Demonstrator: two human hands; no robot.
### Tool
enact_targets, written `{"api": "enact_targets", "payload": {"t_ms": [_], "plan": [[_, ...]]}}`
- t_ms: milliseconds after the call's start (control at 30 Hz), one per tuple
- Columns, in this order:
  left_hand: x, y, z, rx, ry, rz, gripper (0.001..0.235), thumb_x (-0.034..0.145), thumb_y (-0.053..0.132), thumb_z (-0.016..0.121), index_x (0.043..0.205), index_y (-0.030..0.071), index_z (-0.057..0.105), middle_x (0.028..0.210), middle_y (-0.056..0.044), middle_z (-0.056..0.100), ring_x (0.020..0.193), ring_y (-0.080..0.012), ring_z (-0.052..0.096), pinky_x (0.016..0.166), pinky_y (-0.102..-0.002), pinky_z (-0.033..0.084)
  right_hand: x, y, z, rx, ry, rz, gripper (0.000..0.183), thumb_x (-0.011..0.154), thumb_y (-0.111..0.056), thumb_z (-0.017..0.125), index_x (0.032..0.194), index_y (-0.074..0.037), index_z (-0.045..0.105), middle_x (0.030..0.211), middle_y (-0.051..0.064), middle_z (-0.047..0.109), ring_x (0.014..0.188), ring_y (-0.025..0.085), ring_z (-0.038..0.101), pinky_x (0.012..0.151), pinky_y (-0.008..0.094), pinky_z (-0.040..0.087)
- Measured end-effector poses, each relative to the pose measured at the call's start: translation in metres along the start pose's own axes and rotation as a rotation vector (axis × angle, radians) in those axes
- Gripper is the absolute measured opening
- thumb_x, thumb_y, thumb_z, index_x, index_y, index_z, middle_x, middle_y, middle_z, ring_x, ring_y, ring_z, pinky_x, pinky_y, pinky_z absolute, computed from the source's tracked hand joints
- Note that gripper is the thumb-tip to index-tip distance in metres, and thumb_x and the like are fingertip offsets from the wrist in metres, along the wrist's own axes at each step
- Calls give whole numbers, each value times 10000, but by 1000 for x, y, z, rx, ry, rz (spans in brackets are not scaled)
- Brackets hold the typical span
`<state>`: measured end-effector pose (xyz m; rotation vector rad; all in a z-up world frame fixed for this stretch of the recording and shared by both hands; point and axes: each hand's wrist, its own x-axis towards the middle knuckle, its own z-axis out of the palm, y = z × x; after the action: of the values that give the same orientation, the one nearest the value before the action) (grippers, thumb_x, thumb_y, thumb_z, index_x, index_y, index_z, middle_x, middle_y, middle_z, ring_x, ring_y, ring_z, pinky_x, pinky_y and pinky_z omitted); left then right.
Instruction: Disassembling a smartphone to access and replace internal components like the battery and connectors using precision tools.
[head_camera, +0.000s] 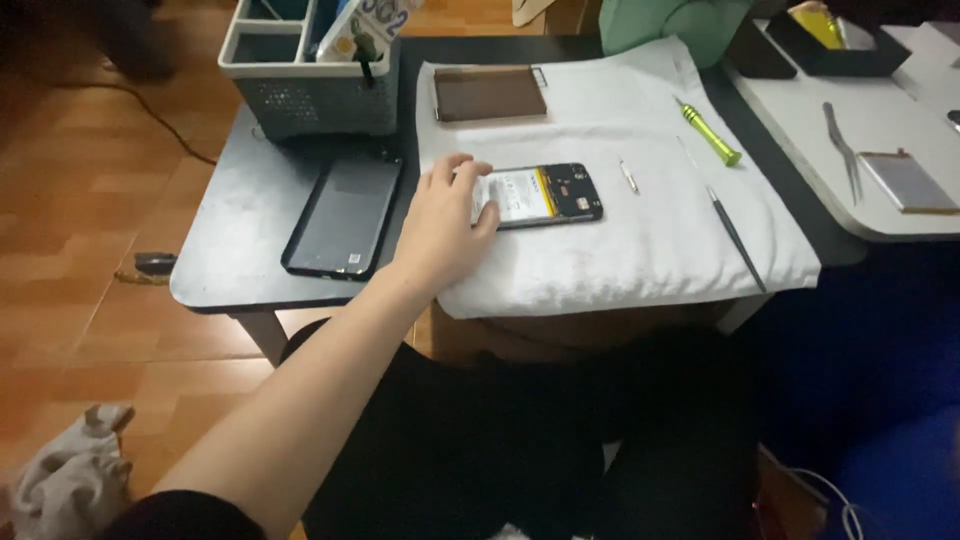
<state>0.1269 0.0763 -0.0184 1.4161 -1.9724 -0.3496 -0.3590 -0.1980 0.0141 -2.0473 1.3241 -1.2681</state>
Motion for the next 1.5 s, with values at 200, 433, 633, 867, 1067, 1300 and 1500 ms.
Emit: {"api": "enact_targets", "payload": {"t_ms": [200,433,633,867,1067,1300,1500], "plan": [[-1,-4,5,20,5,-6,435,1001,185,591,1397,18,529,1400,-267,516,1329,-520,501,1053,-620,474,-8,30,-46,-15,-59,47,50,1079,-204,683,1068,-163,710,968,-28,679,813,67,621,617,230,517],[-2,0,0,12,5,-24,475,994,190,591,1421,0,506,1377,-268,542,1346,-513,492,1065,-621,456,-65,-9,-51,-23,-109,81,67,1069,-209,685,1044,-155,717,949,-23,685,803,74,624,622,235,515],[-4,0,3,0,12,-25,483,989,183,585,1426,-6,500,1356,-265,547,1354,-502,495,1084,-623,439,-147,-7,-36,-29,-155,123,83,1060,-212,686,1024,-148,723,933,-18,689,794,79,626,625,240,514],[-4,2,-2,-21,6,-42,490,992,179,591,1427,-26,497,1354,-278,552,1360,-513,483,1083,-630,433,-202,-3,-56,-34,-209,164,101,1050,-217,687,1000,-140,731,915,-13,695,783,86,628,630,245,512],[-3,4,-5,-19,10,-46,495,992,183,589,1431,-25,493,1362,-277,549,1372,-502,476,1093,-629,425,-225,3,-84,-49,-256,180,117,1041,-221,688,979,-134,737,899,-8,700,774,91,630,633,250,511],[-3,4,-4,-27,12,-33,483,996,190,611,1421,-11,501,1344,-269,553,1368,-509,467,1095,-637,408,-290,12,-111,-45,-300,259,136,1031,-225,689,955,-126,744,880,-2,705,764,98,633,637,256,510],[-6,6,-5,-17,0,-39,467,1002,171,604,1419,-16,505,1347,-273,552,1366,-505,470,1091,-632,412,-330,20,-148,-52,-332,302,153,1022,-229,690,935,-119,750,864,2,710,755,104,635,641,260,508]]}}
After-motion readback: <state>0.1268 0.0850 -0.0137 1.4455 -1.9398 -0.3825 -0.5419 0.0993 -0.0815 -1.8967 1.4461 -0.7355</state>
